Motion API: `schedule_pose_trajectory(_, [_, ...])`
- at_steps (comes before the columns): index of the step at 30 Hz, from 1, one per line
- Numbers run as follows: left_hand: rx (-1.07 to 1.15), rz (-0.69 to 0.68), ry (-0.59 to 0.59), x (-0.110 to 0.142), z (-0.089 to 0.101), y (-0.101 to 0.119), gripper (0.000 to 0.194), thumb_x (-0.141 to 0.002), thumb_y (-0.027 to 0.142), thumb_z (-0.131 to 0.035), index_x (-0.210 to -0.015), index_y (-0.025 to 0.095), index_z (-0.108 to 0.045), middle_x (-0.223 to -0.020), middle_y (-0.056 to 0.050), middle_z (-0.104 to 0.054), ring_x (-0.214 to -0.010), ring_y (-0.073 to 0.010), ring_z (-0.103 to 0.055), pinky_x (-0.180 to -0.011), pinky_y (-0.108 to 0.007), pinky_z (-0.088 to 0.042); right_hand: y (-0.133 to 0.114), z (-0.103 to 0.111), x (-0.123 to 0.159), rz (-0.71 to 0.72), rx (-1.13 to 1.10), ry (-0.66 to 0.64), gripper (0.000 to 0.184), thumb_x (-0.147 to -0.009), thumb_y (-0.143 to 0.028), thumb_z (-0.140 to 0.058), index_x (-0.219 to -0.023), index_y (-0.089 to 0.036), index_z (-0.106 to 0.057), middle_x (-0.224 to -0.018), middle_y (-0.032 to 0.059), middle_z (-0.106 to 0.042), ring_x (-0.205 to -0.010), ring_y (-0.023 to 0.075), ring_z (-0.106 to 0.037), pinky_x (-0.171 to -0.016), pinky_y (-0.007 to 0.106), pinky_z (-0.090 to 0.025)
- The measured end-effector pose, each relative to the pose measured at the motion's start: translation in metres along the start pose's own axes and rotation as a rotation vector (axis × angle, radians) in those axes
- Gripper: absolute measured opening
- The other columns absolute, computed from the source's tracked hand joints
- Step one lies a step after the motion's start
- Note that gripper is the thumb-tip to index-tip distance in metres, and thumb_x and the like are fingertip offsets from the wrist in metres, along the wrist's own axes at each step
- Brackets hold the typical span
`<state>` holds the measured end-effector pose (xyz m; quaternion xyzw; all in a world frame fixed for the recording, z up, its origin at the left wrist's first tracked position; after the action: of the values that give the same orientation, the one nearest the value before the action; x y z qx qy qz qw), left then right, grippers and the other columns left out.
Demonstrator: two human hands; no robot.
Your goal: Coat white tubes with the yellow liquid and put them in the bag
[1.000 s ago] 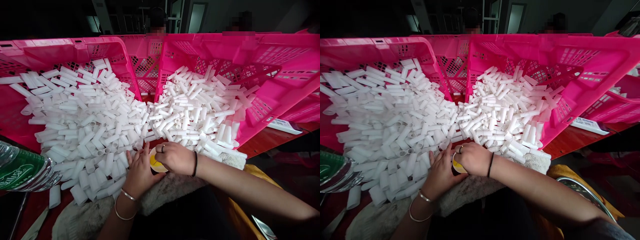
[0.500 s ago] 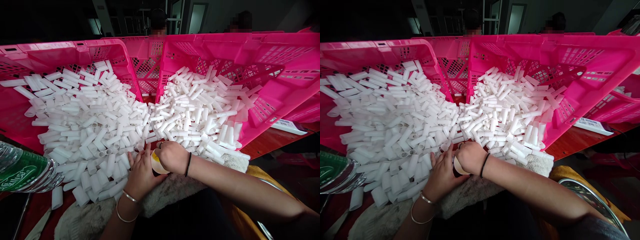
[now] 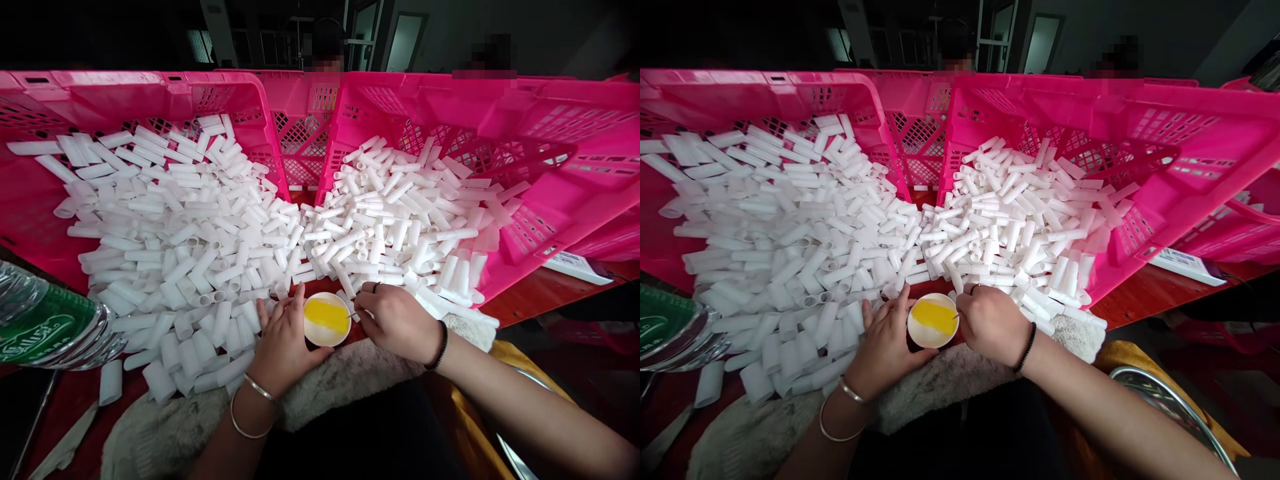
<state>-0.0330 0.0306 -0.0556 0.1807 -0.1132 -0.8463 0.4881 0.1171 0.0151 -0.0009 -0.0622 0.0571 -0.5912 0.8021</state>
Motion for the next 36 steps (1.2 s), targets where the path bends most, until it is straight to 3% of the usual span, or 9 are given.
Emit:
schedule_pose_trajectory(6, [0.005,0.004,0.002,0.001,-0.001,-0.001,0.119,-0.06,0.049,-0.076,-0.146,0.02,0.001,-0.121,-0.01,-0.059,-0.12,-0.0326,-0.043,-0.109,-0.059,0.008,-0.002,-0.002,0.005,0.008,0.05,-0.016,0.018,-0.084,-0.017,-0.043,-0.075,-0.016,-0.059,-0.081,0.0045,-0.059,-0.068,0.0133,-0.052,-0.06,0.028,-0.028])
schedule_pose_trajectory(16, [0.002,0.007,0.0,0.0,-0.001,0.0,0.12,-0.06,0.053,-0.075,-0.146,0.02,0.002,-0.123,-0.011,-0.057,-0.12,-0.0324,-0.043,-0.108,-0.059,0.007,-0.031,-0.034,0.009,0.084,0.012,-0.028,0.019,-0.085,-0.016,-0.042,-0.078,-0.016,-0.06,-0.081,0.0055,-0.06,-0.064,0.0136,-0.051,-0.057,0.029,-0.026])
schedule_pose_trajectory(21, [-0.004,0.003,-0.001,-0.001,-0.002,-0.002,0.118,-0.061,0.057,-0.072,-0.146,0.018,0.0,-0.121,-0.013,-0.058,-0.12,-0.0337,-0.043,-0.109,-0.059,0.007,-0.03,-0.018,0.008,0.072,-0.11,-0.052,0.018,-0.08,-0.015,-0.046,-0.072,-0.016,-0.061,-0.075,0.0046,-0.06,-0.064,0.0126,-0.052,-0.058,0.026,-0.03])
schedule_pose_trajectory(27, [-0.008,-0.006,-0.016,0.0,-0.003,-0.002,0.117,-0.062,0.059,-0.07,-0.146,0.016,0.0,-0.124,-0.014,-0.056,-0.12,-0.0335,-0.043,-0.108,-0.058,0.01,-0.009,0.012,-0.037,0.038,-0.229,-0.011,0.02,-0.074,-0.013,-0.048,-0.077,-0.017,-0.067,-0.079,0.0037,-0.065,-0.072,0.0128,-0.057,-0.065,0.022,-0.037])
schedule_pose_trajectory(30, [-0.007,0.008,-0.029,0.001,-0.003,-0.003,0.117,-0.061,0.058,-0.071,-0.146,0.015,-0.003,-0.123,-0.015,-0.056,-0.12,-0.0337,-0.043,-0.108,-0.058,0.011,-0.01,0.006,-0.068,0.034,-0.164,-0.017,0.022,-0.075,-0.016,-0.047,-0.08,-0.016,-0.068,-0.083,0.0055,-0.068,-0.077,0.0154,-0.06,-0.066,0.023,-0.038])
schedule_pose_trajectory(36, [0.007,0.023,-0.04,0.0,-0.003,-0.004,0.117,-0.059,0.052,-0.073,-0.146,0.018,-0.003,-0.127,-0.014,-0.055,-0.123,-0.0347,-0.04,-0.108,-0.057,0.013,-0.022,-0.02,-0.099,0.054,-0.064,-0.22,0.023,-0.076,-0.025,-0.05,-0.083,-0.017,-0.07,-0.086,0.0075,-0.07,-0.077,0.0181,-0.062,-0.058,0.024,-0.037])
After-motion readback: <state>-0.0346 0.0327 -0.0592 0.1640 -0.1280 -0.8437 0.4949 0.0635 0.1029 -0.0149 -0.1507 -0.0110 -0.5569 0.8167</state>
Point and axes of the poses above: each hand's wrist, its own x-axis away from the middle knuckle, its own z-axis out of the back of the hand, y = z × x, the point moved 8 cm from there along -x, towards the middle knuckle
